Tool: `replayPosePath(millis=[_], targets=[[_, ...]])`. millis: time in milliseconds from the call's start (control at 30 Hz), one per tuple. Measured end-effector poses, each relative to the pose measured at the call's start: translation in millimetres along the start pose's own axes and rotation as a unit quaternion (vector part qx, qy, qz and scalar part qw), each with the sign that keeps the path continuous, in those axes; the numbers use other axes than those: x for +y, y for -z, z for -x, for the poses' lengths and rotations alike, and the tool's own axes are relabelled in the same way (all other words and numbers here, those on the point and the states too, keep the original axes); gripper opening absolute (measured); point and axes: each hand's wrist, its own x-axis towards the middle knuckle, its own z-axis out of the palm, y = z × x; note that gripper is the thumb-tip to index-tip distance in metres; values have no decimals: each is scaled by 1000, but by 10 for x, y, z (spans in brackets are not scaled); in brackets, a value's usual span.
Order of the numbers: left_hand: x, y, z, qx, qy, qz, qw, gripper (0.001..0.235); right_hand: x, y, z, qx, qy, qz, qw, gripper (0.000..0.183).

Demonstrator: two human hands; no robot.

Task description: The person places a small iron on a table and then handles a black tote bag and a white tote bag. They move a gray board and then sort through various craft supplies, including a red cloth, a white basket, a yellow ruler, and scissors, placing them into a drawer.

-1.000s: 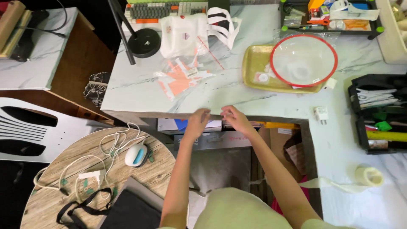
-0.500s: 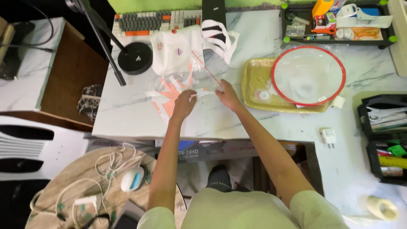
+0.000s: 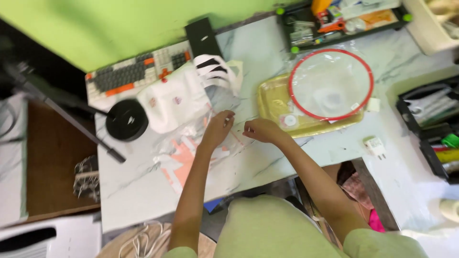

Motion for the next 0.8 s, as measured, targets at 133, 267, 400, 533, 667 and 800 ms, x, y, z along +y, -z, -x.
replayPosePath(millis=[133, 267, 400, 533, 667, 800], targets=[[24, -607, -452, -83, -1, 124, 989, 36, 347, 243, 412, 131, -16, -42, 990, 18], [-21, -1220, -805, -62, -10, 107, 992, 68, 664, 478, 768, 302, -108, 107, 941, 39], [-54, -1364, -888, -17, -36, 34, 999, 91, 1504, 518, 925, 412, -299, 191, 840, 78], [44, -1092, -757, -51, 18, -4, 999, 100, 1946, 479, 1201, 430, -339, 167, 820, 93], [199, -726, -622, -77, 38, -95, 992, 70, 1844, 540, 1267, 348, -372, 138, 850, 106], [523, -299, -600, 59, -165, -63, 983, 38, 1583, 593, 1091, 303, -388, 193, 849, 109]])
